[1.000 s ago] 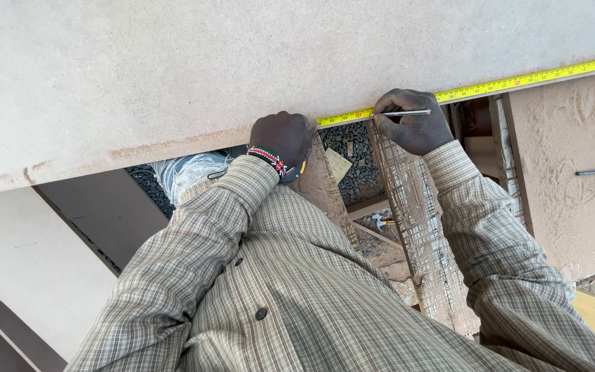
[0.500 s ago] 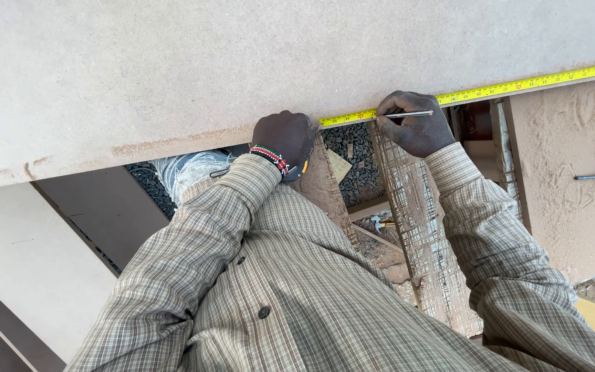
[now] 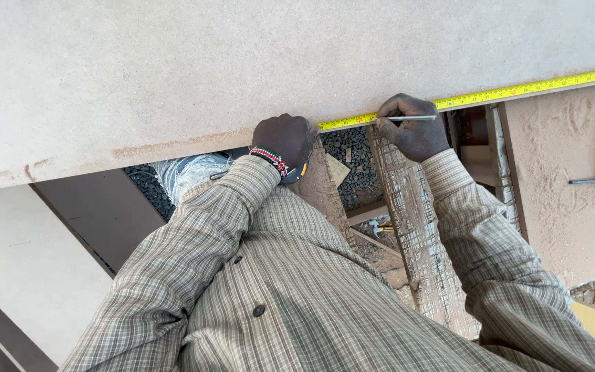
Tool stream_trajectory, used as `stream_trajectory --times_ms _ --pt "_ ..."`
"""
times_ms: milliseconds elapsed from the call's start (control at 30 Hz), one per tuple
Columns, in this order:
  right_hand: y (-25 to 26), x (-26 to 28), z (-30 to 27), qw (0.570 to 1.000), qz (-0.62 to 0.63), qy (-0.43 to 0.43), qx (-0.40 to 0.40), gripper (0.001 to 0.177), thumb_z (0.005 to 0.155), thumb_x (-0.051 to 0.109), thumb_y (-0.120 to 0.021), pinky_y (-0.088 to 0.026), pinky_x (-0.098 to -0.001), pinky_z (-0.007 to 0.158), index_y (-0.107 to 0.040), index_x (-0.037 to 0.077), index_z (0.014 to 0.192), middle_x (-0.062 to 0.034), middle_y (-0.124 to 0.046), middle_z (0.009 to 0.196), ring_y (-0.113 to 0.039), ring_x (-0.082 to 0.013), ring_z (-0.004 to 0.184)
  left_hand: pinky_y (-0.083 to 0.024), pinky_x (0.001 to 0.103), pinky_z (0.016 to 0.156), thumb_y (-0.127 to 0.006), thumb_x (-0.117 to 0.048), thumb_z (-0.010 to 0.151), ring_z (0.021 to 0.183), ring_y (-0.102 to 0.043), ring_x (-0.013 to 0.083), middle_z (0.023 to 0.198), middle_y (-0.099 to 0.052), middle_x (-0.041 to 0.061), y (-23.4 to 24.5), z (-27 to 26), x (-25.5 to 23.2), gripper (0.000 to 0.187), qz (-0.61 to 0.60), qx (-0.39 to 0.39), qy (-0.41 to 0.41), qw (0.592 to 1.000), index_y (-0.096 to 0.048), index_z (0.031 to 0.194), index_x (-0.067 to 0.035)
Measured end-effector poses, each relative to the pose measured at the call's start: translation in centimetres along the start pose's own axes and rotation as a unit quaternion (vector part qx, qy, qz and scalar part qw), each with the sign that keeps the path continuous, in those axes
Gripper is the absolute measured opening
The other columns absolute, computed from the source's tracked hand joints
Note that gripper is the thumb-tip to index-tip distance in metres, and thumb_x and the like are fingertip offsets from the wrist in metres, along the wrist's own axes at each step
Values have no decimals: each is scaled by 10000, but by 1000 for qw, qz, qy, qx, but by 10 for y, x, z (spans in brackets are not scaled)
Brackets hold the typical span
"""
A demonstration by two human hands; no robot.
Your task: Measuring and marking wooden boards using a tape measure and pencil in a workshop environment.
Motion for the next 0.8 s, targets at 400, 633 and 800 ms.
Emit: stream_trajectory --times_ms 400,633,800 --pt "2 9 -18 988 130 -36 -75 167 1098 94 -935 -639 -367 784 -825 22 1201 -181 -768 905 -759 -198 876 -654 575 1107 -656 -470 1152 1249 -854 447 1236 -888 214 4 -11 3 455 -21 7 9 1000 -872 1360 -128" --pt "-12 3 -69 877 295 -212 -314 503 1251 556 -501 -608 -286 483 -671 84 1218 -200 -800 804 -790 -223 601 -621 613 1146 -571 -456 1195 1310 -817 506 1274 -884 273 50 -29 -8 519 -80 77 -43 993 -890 1328 -69" --pt "-18 1 -77 829 398 -265 -290 771 1191 803 -406 -749 -390 679 -707 104 1316 -260 -893 1135 -918 -328 951 -590 586 1199 -510 -415 1177 1326 -789 548 1244 -898 300 103 -50 -31 570 -94 184 -145 968 -961 1012 -108"
Point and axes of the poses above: each hand's wrist, its own z-axis towards the middle knuckle, its own y-axis out of the back of the hand, x = y × z, the point moved 4 cm from there along z, towards the middle knuckle
